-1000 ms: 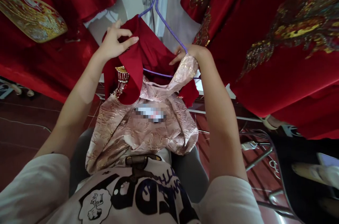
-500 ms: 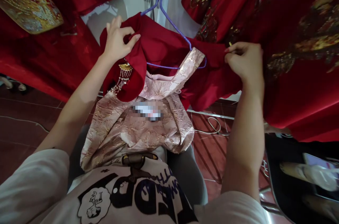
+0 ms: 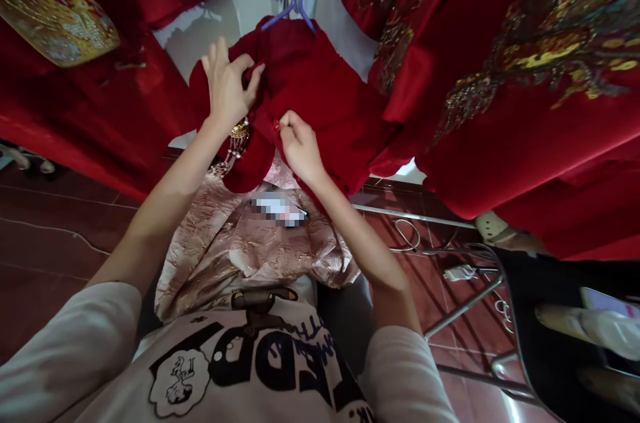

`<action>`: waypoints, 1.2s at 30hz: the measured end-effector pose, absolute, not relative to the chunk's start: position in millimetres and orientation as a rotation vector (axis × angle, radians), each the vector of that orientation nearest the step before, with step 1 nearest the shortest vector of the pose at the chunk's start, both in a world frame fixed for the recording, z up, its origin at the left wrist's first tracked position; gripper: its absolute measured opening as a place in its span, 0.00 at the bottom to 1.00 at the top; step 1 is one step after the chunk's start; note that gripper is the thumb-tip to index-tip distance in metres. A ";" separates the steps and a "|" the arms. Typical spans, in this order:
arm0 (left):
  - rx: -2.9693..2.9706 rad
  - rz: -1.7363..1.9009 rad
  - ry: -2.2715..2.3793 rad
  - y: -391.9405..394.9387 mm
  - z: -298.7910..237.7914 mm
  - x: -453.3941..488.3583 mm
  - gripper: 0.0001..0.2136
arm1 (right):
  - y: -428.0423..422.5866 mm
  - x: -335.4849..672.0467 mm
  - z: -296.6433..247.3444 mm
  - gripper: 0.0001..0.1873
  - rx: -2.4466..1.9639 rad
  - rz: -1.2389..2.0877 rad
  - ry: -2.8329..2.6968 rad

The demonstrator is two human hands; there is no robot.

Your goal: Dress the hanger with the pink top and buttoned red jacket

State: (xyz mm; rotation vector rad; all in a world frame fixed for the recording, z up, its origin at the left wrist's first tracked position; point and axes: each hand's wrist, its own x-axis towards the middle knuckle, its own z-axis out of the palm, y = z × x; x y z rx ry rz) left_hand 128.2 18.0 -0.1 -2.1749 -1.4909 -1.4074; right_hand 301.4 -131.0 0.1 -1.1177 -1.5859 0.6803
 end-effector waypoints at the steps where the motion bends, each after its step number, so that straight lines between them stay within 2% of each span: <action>1: -2.186 -1.404 -1.482 18.5 1.6 127.1 0.15 | -135.7 296.0 -5.0 0.19 -1.107 0.638 -1.591; 8: -2.178 -1.546 -1.551 -13.8 15.7 141.2 0.10 | -145.0 316.3 -23.4 0.31 -1.253 0.349 -1.429; 10: -2.201 -1.572 -1.486 -37.4 17.7 146.4 0.08 | -137.7 324.5 -25.8 0.29 -1.244 0.320 -1.457; 12: -2.250 -1.592 -1.374 -62.0 16.1 150.4 0.11 | -130.3 329.7 -27.2 0.27 -1.190 0.291 -1.491; 16: -2.410 -1.576 -1.210 -93.5 3.1 158.9 0.24 | -122.1 330.7 -28.5 0.31 -1.100 0.289 -1.530; 19: -2.504 -1.616 -1.249 -96.1 -7.2 163.4 0.27 | -121.4 326.6 -28.3 0.33 -1.058 0.354 -1.588; 24: -2.789 -1.711 -1.337 -88.4 -12.8 154.4 0.23 | -122.3 324.6 -28.1 0.33 -1.032 0.499 -1.584; 31: -2.926 -1.792 -1.358 -90.4 -15.7 150.7 0.09 | -117.7 333.5 -29.8 0.31 -1.010 0.561 -1.538; 36: -2.852 -1.800 -1.341 -94.7 -13.9 156.1 0.14 | -115.6 335.9 -24.8 0.27 -1.017 0.548 -1.530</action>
